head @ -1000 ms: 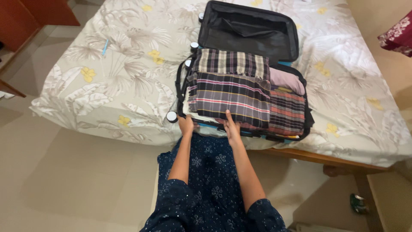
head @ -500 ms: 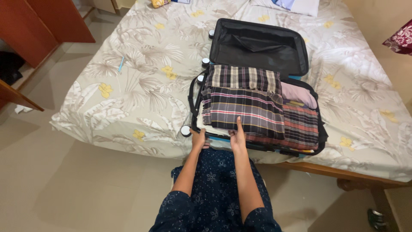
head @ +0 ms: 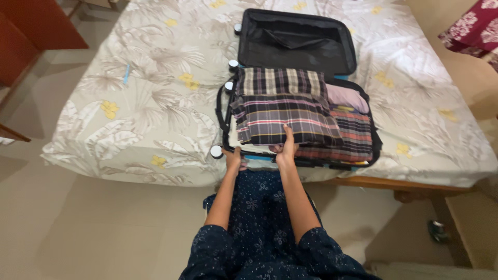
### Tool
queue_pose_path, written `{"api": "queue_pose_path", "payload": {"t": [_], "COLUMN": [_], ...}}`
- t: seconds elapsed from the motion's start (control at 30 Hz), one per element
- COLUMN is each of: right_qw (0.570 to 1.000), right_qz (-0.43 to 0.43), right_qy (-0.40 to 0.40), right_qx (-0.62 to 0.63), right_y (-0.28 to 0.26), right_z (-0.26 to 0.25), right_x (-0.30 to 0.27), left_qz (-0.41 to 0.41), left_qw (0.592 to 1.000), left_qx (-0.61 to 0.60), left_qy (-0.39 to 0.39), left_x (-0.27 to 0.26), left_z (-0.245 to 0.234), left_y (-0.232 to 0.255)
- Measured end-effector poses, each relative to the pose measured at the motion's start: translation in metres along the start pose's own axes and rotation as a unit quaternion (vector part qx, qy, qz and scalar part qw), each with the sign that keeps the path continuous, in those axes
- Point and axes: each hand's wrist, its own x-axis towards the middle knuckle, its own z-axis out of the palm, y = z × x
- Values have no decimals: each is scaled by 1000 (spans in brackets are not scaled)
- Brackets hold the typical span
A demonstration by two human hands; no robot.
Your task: The person places folded plaid and striped garments into an open suitcase on a bed, secures them with internal straps, and closes the suitcase. The person then reopens the suitcase, removes some garments, and places them on the bed.
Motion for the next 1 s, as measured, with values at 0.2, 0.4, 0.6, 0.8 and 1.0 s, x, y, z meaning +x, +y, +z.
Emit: {"api": "queue_pose_path", "payload": {"t": [0.2,0.4,0.6,0.8,1.0], "right_qw": [990,982,983,969,940], "right_qz": [-79,-78,19,32,-16], "right_qy": [-98,-163,-182,-233,-291], "right_qx": [-63,-52,-20,-72,-177], "right_y": [-50,-92,-104,-91,-67], "right_z": [-13,-36,-65,-81,-73], "right_x": [-40,-60,-82,-90,-81], "left_qz": [-16,-168,-69,-14,57], "left_qw": [998,963,865,778,868], "left_qx": [-58,-74,-309,-481,-332], "left_qy": [-8,-196,-388,-404,-365], "left_x": [-9,-61,-124,-141,-164], "left_z": [3,-3,-20,-40,-54], "left_y": [-4,6,27,11,-17]}}
